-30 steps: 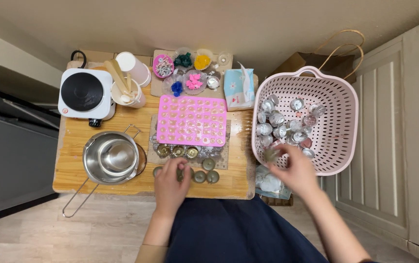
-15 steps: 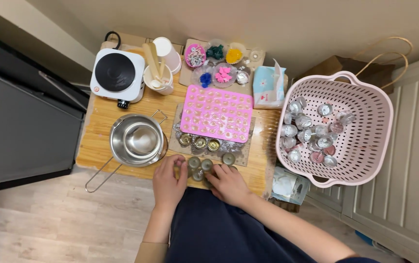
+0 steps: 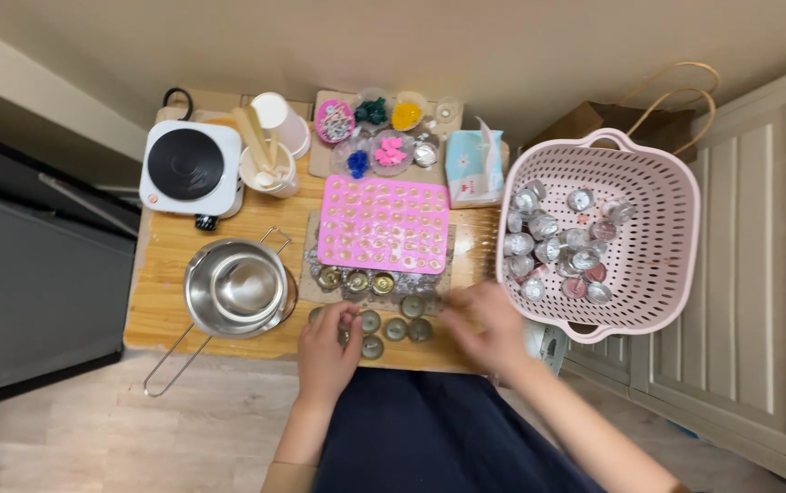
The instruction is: Cleaning a metal wax melting pot with tissues and organizing tealight candle cups.
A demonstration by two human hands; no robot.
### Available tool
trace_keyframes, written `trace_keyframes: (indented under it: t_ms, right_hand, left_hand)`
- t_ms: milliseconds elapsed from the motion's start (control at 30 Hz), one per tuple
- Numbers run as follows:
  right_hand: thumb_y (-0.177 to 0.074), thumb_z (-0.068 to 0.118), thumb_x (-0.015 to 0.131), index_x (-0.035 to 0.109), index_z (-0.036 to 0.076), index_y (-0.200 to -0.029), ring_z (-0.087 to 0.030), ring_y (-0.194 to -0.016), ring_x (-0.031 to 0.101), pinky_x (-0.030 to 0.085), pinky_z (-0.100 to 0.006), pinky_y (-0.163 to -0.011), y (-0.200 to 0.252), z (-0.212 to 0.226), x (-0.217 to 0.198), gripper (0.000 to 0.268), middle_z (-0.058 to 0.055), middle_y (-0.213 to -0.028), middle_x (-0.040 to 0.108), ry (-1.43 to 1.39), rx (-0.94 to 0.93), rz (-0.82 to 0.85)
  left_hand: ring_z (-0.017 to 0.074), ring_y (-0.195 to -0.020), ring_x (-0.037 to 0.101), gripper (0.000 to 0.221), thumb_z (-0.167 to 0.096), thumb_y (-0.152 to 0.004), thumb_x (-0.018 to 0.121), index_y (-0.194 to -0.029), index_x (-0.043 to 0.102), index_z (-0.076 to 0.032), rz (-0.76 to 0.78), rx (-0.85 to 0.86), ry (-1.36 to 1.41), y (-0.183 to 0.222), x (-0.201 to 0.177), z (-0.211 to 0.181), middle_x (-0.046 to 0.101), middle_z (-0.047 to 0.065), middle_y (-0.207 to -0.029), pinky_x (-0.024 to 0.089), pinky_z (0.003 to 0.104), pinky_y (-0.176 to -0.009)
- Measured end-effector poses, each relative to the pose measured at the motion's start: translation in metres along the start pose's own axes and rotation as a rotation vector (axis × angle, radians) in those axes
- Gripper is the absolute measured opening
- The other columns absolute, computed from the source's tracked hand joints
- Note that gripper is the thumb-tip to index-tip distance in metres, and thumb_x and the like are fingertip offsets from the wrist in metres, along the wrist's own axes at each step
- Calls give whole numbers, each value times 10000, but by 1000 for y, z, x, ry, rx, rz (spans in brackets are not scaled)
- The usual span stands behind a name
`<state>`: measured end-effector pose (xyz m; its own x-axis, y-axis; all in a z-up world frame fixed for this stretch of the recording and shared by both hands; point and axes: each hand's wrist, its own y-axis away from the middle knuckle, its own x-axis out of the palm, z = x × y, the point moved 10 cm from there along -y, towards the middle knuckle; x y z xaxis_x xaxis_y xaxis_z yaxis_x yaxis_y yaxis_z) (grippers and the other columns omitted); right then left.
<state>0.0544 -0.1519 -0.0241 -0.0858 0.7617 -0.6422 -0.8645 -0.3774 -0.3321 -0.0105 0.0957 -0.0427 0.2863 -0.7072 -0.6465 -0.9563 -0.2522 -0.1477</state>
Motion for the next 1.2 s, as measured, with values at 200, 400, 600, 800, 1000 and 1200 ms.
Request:
trace_keyframes:
  t_ms: [200,400,600,800,1000,1200]
  right_hand:
    - [-842,269,798,721,139,-1281,-360,-1174,542,464,-461,-1012,-1,-164,-110,464,-161,-1235,610,564,375,28]
    - [-639,391,869,729,299,-1242,-426,-1359,374,311,-583,-1068,-13,-230,-87,625,-143,-1466,447,804,340,399]
    - [-644,433,866,762,267,-1138,-360,-1361,407,295,-550,-1125,-16,-234,-85,531,-71,-1447,514,808,301,409]
    - [-702,504,867,779,148,-1089,-354,-1301,448,300,-534,-1085,-12,-216,-127,533,-101,-1324,620,685,389,207]
    - [-781,311,850,739,106,-1137,-230,-1140,655,519,-378,-854,19,-216,-157,425,-45,-1145,731,21,656,-166]
    - [-894,176,726,735,55,-1125,-243,-909,739,607,-373,-787,25,-169,-123,261,-112,-1120,731,206,503,-79]
  left_hand:
    - [233,-774,694,140,-170,-906,700,-1026,676,-105,99,-4,33,-9,26,-20,706,44,-883,502,370,-712]
    - [235,-747,685,153,-175,-893,693,-1033,678,-116,175,-26,35,-14,43,-32,703,40,-872,503,371,-714]
    - [228,-770,695,165,-189,-904,690,-1052,673,-119,159,-18,20,-13,45,-27,707,38,-879,510,370,-745]
    - [228,-782,698,167,-196,-908,685,-1057,681,-120,143,-40,4,-14,41,-23,715,46,-884,504,381,-741]
    - [234,-702,688,161,-177,-903,688,-1045,682,-101,151,-63,19,-18,39,-27,718,53,-862,509,375,-698]
    - [212,-633,667,165,-161,-903,696,-1047,686,-80,135,-68,66,-16,32,-22,707,64,-846,502,350,-596]
